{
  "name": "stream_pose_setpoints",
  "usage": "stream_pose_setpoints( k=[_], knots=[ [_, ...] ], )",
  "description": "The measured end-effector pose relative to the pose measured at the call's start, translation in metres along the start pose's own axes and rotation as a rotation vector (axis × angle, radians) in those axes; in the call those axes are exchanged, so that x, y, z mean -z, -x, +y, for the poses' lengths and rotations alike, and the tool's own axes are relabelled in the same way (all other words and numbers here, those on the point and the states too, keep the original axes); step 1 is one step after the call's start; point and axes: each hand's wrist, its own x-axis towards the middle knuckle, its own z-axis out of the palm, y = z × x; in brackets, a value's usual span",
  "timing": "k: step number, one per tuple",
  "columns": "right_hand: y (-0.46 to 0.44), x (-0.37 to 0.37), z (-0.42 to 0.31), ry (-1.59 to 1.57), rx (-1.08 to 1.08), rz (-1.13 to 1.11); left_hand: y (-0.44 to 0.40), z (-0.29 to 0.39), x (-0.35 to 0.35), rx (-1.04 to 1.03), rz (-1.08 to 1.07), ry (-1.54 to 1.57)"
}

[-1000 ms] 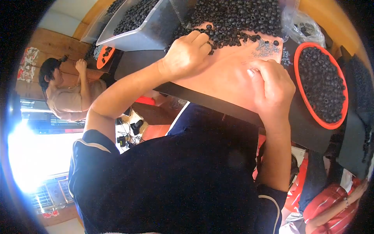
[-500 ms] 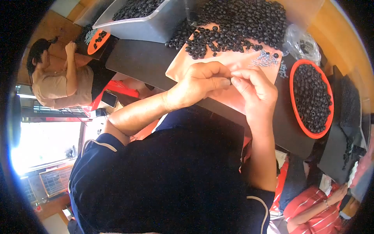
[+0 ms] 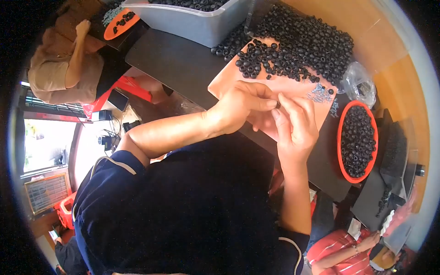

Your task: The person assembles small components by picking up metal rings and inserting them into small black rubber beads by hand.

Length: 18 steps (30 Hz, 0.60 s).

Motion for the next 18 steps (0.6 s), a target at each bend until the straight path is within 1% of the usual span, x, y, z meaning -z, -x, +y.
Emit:
stream_pose_setpoints(
  k=[3, 6, 15, 18],
  knots=[
    [-0.0021, -0.0045, -0.0005, -0.069, -0.022, 0.001, 0.0001, -0.0013, 0.0014, 0.002, 0.0, 0.045],
    [-0.0024, -0.0061, -0.0038, -0.074, -0.071, 0.005, 0.0018, -0.0015, 0.0019, -0.024, 0.009, 0.049],
    [-0.0035, -0.0026, -0.0099, -0.063, -0.104, -0.003, 0.004, -0.0045, 0.0037, -0.056, -0.002, 0.042],
    [-0.001, -0.0011, -0.0088, -0.021, -0.077, -0.02, 0.0037, -0.0059, 0.0048, -0.06, -0.01, 0.052]
  ],
)
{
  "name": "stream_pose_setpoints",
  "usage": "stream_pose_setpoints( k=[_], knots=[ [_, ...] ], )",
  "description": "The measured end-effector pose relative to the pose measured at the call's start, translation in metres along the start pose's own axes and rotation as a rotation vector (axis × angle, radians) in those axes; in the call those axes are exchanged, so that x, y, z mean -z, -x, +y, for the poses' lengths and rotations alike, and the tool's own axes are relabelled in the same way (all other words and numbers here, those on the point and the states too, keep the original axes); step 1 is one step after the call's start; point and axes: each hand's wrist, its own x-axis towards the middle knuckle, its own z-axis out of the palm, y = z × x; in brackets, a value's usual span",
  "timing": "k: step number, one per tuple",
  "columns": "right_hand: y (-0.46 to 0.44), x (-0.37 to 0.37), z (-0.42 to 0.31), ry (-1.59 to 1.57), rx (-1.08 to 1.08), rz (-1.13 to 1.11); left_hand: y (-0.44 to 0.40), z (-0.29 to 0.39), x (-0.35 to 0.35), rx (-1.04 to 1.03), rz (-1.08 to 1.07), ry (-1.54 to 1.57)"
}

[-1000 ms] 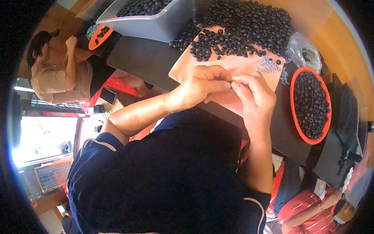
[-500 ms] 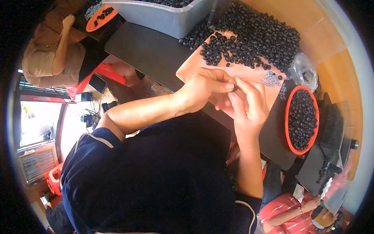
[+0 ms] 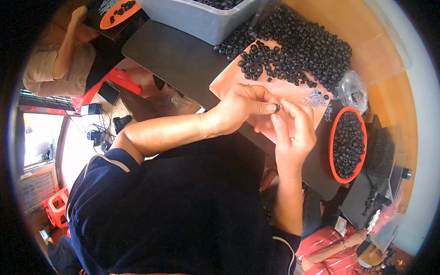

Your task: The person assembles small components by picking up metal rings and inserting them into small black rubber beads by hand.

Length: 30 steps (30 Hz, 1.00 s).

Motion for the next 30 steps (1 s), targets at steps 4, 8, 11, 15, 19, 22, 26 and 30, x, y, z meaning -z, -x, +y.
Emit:
stream_pose_setpoints(
  k=[4, 8, 11, 15, 19, 22, 26, 30],
  knots=[
    [0.0, -0.002, -0.002, 0.137, 0.102, -0.04, 0.003, 0.001, 0.001, -0.021, -0.041, 0.036],
    [-0.002, -0.002, -0.004, 0.116, 0.095, 0.011, 0.002, -0.001, 0.001, -0.038, -0.04, -0.016],
    [-0.003, 0.0, 0.0, 0.108, 0.126, -0.004, 0.002, -0.001, 0.0, -0.035, -0.044, -0.019],
    [-0.001, 0.0, 0.005, 0.118, 0.159, 0.026, 0.003, 0.004, 0.0, 0.008, -0.077, 0.009],
    [-0.006, -0.005, -0.001, 0.109, 0.163, 0.011, 0.001, 0.012, 0.005, 0.038, -0.062, 0.027],
    [-0.017, -0.01, -0.004, 0.103, 0.178, -0.035, 0.002, 0.02, 0.009, 0.037, 0.001, -0.027],
    [-0.028, -0.013, 0.003, -0.028, 0.15, -0.121, 0.009, 0.02, 0.019, -0.088, -0.046, -0.118],
    [-0.039, -0.015, 0.004, -0.03, 0.116, -0.214, 0.014, 0.021, 0.031, -0.091, 0.015, -0.051]
  ],
)
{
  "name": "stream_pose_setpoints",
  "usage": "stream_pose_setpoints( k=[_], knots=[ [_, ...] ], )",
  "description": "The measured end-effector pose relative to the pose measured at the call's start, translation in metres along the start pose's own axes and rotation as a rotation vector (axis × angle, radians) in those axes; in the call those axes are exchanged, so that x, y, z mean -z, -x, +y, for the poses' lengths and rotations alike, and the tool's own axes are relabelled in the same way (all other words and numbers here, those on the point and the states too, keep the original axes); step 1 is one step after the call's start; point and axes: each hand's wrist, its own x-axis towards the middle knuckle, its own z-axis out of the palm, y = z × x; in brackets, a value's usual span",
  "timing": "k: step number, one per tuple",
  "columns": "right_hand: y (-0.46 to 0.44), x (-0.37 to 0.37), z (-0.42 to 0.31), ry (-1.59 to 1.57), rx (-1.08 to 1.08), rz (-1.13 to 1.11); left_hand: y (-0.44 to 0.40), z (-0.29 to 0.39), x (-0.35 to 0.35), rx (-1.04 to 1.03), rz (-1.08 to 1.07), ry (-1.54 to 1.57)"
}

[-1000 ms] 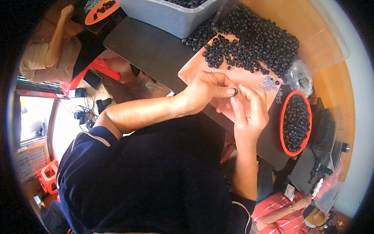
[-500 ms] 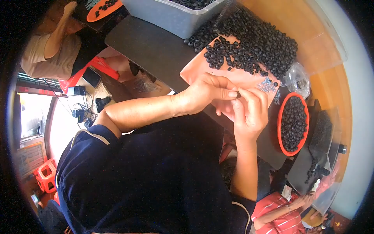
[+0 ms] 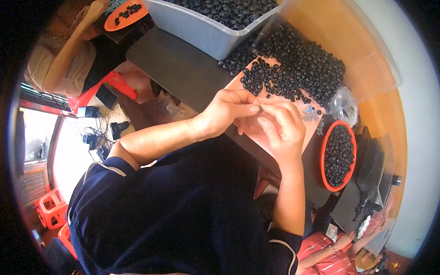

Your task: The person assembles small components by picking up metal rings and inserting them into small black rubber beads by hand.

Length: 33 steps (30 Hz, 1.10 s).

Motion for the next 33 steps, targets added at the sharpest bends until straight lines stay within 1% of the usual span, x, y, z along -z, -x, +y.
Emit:
stream_pose_setpoints(
  k=[2, 3, 4, 7, 10, 13, 16, 19, 20, 22, 23, 24, 25, 26, 29, 31, 33],
  knots=[
    [-0.005, 0.005, 0.008, 0.015, -0.127, -0.013, 0.002, 0.006, -0.001, 0.007, 0.044, -0.032],
    [-0.01, 0.006, 0.01, 0.159, -0.126, -0.017, 0.002, 0.005, -0.002, 0.019, 0.072, -0.029],
    [-0.014, 0.006, 0.014, 0.277, -0.085, -0.05, 0.002, 0.005, -0.003, 0.033, 0.101, -0.027],
    [-0.023, -0.001, 0.033, 0.603, 0.051, -0.151, 0.005, 0.004, -0.004, -0.015, 0.076, -0.088],
    [-0.027, -0.006, 0.038, 0.674, 0.084, -0.231, 0.005, 0.004, -0.002, -0.037, 0.064, -0.061],
    [-0.028, -0.006, 0.042, 0.755, 0.121, -0.279, 0.003, 0.001, 0.0, -0.062, 0.059, -0.12],
    [-0.025, -0.005, 0.04, 0.776, 0.122, -0.277, 0.001, -0.009, 0.003, -0.094, 0.084, 0.093],
    [-0.019, 0.005, 0.004, 0.616, 0.03, -0.23, -0.002, -0.002, -0.003, -0.362, 0.224, -0.007],
    [-0.016, 0.003, -0.003, 0.444, 0.038, -0.162, -0.005, 0.008, -0.005, -0.384, 0.211, 0.005],
    [-0.009, -0.006, -0.017, 0.103, 0.054, -0.018, -0.019, 0.023, -0.013, -0.379, 0.215, 0.045],
    [-0.008, -0.017, -0.02, -0.016, 0.073, 0.044, -0.028, 0.025, -0.017, -0.344, 0.212, 0.079],
    [-0.006, -0.028, -0.022, -0.133, 0.097, 0.107, -0.033, 0.031, -0.026, -0.265, 0.19, 0.206],
    [-0.003, -0.034, -0.025, -0.161, 0.07, 0.122, -0.036, 0.031, -0.03, -0.222, 0.183, 0.219],
    [0.001, -0.039, -0.026, -0.162, 0.017, 0.182, -0.039, 0.032, -0.033, -0.18, 0.177, 0.229],
    [0.005, -0.034, -0.026, -0.262, -0.054, 0.167, -0.042, 0.023, -0.031, -0.156, 0.156, 0.266],
    [0.01, -0.033, -0.022, -0.349, -0.119, 0.155, -0.039, 0.02, -0.035, -0.13, 0.158, 0.223],
    [0.014, -0.034, -0.02, -0.364, -0.146, 0.18, -0.039, 0.015, -0.038, -0.117, 0.16, 0.212]
  ],
)
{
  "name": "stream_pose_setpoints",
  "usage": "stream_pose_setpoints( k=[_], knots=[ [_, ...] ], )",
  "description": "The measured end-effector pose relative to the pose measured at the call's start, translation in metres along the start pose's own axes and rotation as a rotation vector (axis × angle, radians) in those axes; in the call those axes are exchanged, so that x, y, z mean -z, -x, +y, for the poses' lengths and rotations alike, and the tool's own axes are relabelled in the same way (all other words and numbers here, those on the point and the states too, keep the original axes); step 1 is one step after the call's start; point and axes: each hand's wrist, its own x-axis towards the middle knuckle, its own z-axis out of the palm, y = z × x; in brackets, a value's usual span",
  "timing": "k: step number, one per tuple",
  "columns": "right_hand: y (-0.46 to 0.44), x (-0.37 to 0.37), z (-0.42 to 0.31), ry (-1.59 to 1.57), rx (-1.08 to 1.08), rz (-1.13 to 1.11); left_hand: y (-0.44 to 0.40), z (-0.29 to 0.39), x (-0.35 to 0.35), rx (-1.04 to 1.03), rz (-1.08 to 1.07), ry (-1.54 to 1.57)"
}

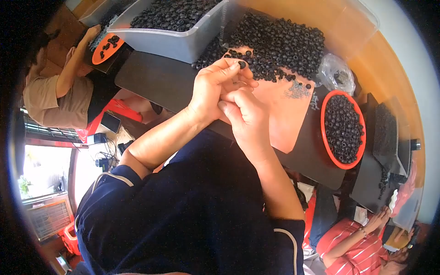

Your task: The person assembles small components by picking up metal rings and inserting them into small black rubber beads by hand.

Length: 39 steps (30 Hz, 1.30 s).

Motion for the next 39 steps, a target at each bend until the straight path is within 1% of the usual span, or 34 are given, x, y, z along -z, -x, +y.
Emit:
stream_pose_setpoints(
  k=[1, 4, 7, 10, 13, 17, 18, 19, 20, 21, 23, 25, 31, 37, 39],
  knots=[
    [0.002, 0.0, 0.001, -0.008, -0.011, 0.011, -0.001, -0.003, 0.001, 0.002, 0.005, 0.007],
    [0.009, 0.002, 0.003, 0.192, 0.132, 0.032, -0.003, -0.012, 0.003, 0.025, 0.014, 0.047],
    [0.015, 0.005, 0.004, 0.307, 0.161, 0.012, -0.005, -0.02, 0.005, 0.046, 0.017, 0.037],
    [0.021, 0.009, 0.007, 0.336, 0.064, -0.02, -0.007, -0.026, 0.007, 0.03, 0.001, 0.005],
    [0.02, 0.014, 0.009, 0.35, 0.051, -0.084, -0.007, -0.03, 0.007, 0.044, -0.025, -0.012],
    [0.013, 0.02, 0.004, 0.384, 0.084, -0.07, -0.008, -0.032, 0.009, 0.071, -0.034, -0.005],
    [0.011, 0.026, 0.001, 0.411, 0.0, -0.057, -0.008, -0.034, 0.009, 0.062, -0.037, 0.003],
    [0.007, 0.031, -0.001, 0.303, -0.097, 0.007, -0.008, -0.036, 0.009, 0.055, -0.057, 0.009],
    [-0.004, 0.039, -0.005, 0.258, -0.031, 0.072, -0.007, -0.039, 0.009, 0.05, -0.077, 0.016],
    [-0.008, 0.046, 0.002, 0.102, -0.134, 0.145, -0.006, -0.04, 0.009, 0.045, -0.098, 0.022],
    [-0.02, 0.062, 0.011, -0.132, -0.303, 0.207, -0.004, -0.036, 0.008, 0.07, -0.116, -0.116],
    [-0.028, 0.067, 0.007, -0.166, -0.403, 0.198, -0.004, -0.037, 0.006, 0.078, -0.125, -0.194],
    [-0.027, 0.066, 0.021, -0.217, -0.496, 0.146, 0.001, -0.033, 0.004, 0.046, -0.125, -0.328],
    [-0.022, 0.063, 0.024, -0.301, -0.538, 0.143, 0.002, -0.031, 0.006, 0.072, -0.132, -0.353],
    [-0.02, 0.063, 0.023, -0.294, -0.503, 0.141, 0.003, -0.03, 0.006, 0.062, -0.125, -0.366]
  ],
)
